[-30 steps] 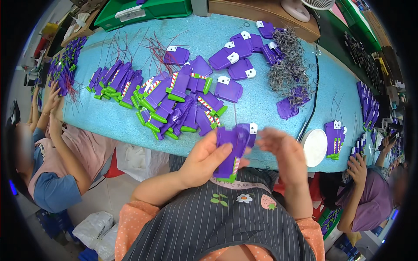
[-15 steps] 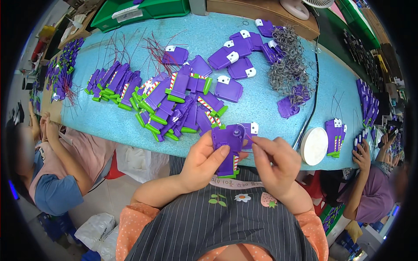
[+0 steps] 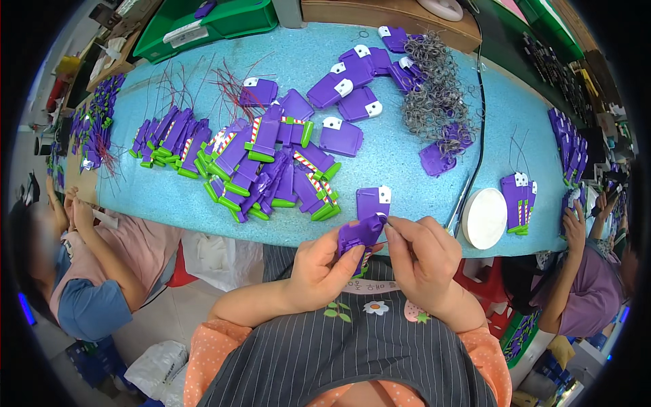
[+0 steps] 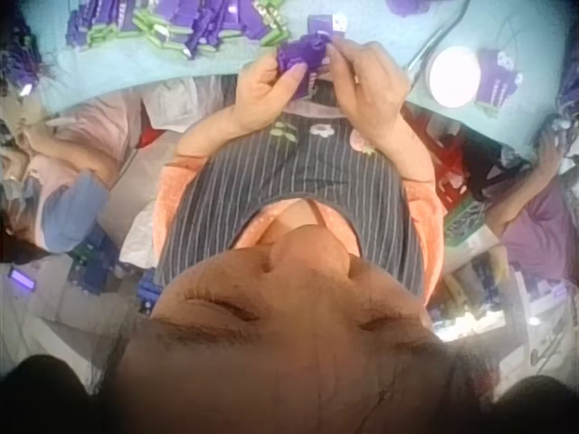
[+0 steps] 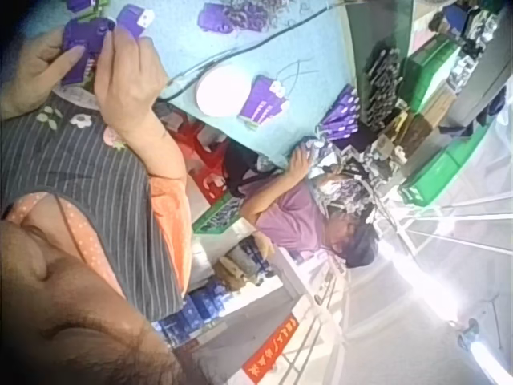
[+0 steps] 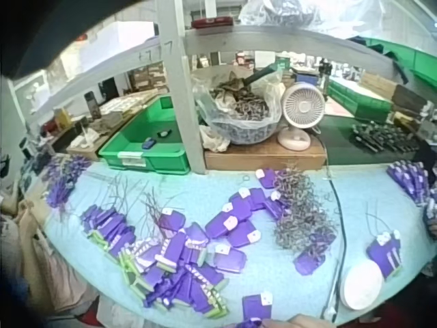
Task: The person assembles purple plastic toy components by hand. They pick up a purple plastic piece, insert a thin wire into it, and then attach a green plastic piece to the assembly. The person repeats this process with multiple units, placing the finished items on the table.
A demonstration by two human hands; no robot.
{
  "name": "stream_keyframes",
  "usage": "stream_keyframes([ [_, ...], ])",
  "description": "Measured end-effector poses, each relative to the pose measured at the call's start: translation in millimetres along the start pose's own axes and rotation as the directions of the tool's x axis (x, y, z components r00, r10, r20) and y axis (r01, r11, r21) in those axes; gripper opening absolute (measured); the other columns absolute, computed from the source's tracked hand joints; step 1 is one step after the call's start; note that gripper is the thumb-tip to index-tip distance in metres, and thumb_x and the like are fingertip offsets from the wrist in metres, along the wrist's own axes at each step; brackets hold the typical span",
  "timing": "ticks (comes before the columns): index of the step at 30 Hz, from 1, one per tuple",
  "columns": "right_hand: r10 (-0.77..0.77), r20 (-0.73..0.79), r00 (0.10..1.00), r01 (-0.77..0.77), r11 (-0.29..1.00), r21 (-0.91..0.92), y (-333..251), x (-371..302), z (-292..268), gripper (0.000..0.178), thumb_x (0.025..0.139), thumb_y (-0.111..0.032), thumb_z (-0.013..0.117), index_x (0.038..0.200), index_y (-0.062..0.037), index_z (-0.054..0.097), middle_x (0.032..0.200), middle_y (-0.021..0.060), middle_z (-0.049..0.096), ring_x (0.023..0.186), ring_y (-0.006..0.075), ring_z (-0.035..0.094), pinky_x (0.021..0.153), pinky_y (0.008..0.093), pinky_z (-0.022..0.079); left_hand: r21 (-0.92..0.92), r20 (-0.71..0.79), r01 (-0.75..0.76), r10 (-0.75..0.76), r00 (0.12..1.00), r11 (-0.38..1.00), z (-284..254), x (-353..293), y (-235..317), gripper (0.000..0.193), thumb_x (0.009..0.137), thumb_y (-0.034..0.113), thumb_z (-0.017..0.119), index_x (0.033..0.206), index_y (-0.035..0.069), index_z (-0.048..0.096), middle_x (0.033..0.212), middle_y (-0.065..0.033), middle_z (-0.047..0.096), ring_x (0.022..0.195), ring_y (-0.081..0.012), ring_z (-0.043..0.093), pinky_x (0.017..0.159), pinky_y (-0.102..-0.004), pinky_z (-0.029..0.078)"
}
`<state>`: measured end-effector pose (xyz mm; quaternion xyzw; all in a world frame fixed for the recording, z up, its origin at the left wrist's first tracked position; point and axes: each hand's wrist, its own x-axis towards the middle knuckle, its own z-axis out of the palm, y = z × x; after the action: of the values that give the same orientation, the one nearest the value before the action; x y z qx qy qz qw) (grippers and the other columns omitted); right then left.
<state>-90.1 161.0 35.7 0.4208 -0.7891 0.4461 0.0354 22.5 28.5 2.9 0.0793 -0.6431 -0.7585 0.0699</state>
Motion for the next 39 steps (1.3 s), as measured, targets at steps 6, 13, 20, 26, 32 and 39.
stream_keyframes([
  [6, 0.157, 0.302, 0.94, -0.25, 0.921, 0.3, 10, 12, -5, 0.012, 0.081, -0.004, 0.063, 0.089, 0.0022, 0.057, 0.071, 0.0095, 0.052, 0.065, 0.0211, 0.054, 0.057, 0.0292, 0.043, 0.446, 0.14, -0.233, 0.19, 0.972, 0.864, -3, 8, 11, 0.028, 0.086, 0.0, 0.053, 0.113, -0.005, 0.052, 0.086, -0.0174, 0.062, 0.068, -0.0222, 0.064, 0.058, -0.032, 0.048],
  [13, 0.563, 0.068, 0.823, -0.501, 0.666, 0.553, 52, 40, 2, 0.016, 0.083, -0.008, 0.063, 0.096, -0.0037, 0.056, 0.081, -0.0013, 0.053, 0.069, 0.0066, 0.049, 0.062, 0.0204, 0.04, -0.24, 0.278, 0.247, -0.177, 0.944, 0.939, -7, 3, 16, 0.03, 0.092, 0.007, 0.047, 0.12, -0.002, 0.042, 0.102, -0.0142, 0.063, 0.092, -0.0199, 0.063, 0.075, -0.0329, 0.051],
  [20, 0.247, 0.289, 0.925, -0.369, 0.766, 0.526, 10, -1, 11, 0.028, 0.08, -0.006, 0.064, 0.106, 0.0022, 0.058, 0.106, 0.012, 0.058, 0.085, 0.0159, 0.058, 0.067, 0.0263, 0.046, 0.357, -0.123, -0.11, 0.163, 0.979, 0.928, 0, 12, 4, 0.03, 0.088, 0.002, 0.052, 0.117, -0.004, 0.048, 0.092, -0.0164, 0.064, 0.077, -0.0208, 0.066, 0.066, -0.033, 0.052],
  [26, 0.279, 0.207, 0.938, -0.345, 0.812, 0.47, 9, -11, 10, 0.019, 0.084, -0.002, 0.056, 0.102, 0.0042, 0.06, 0.103, 0.0139, 0.06, 0.082, 0.0169, 0.058, 0.068, 0.026, 0.046, 0.535, -0.023, -0.263, 0.325, 0.945, 0.803, 6, 13, 9, 0.028, 0.084, -0.001, 0.056, 0.112, -0.006, 0.052, 0.081, -0.0159, 0.061, 0.064, -0.0207, 0.063, 0.057, -0.0299, 0.048],
  [32, 0.416, 0.242, 0.877, -0.462, 0.585, 0.667, 13, -26, 27, 0.015, 0.088, -0.004, 0.055, 0.102, 0.0014, 0.056, 0.09, 0.0062, 0.058, 0.076, 0.01, 0.054, 0.065, 0.0227, 0.043, -0.211, -0.069, -0.003, -0.012, 0.998, 0.977, 14, 12, -2, 0.029, 0.093, 0.002, 0.045, 0.121, -0.004, 0.042, 0.106, -0.0123, 0.058, 0.093, -0.0146, 0.058, 0.079, -0.0262, 0.047],
  [39, 0.419, 0.401, 0.815, -0.579, 0.542, 0.609, 17, -9, 0, 0.013, 0.087, -0.005, 0.056, 0.099, -0.001, 0.056, 0.086, 0.0043, 0.056, 0.075, 0.0104, 0.054, 0.066, 0.0218, 0.042, -0.435, 0.104, 0.084, -0.043, 0.994, 0.896, 11, 19, -4, 0.033, 0.096, 0.006, 0.04, 0.127, 0.0, 0.032, 0.122, -0.0157, 0.051, 0.113, -0.0195, 0.052, 0.091, -0.0337, 0.045],
])
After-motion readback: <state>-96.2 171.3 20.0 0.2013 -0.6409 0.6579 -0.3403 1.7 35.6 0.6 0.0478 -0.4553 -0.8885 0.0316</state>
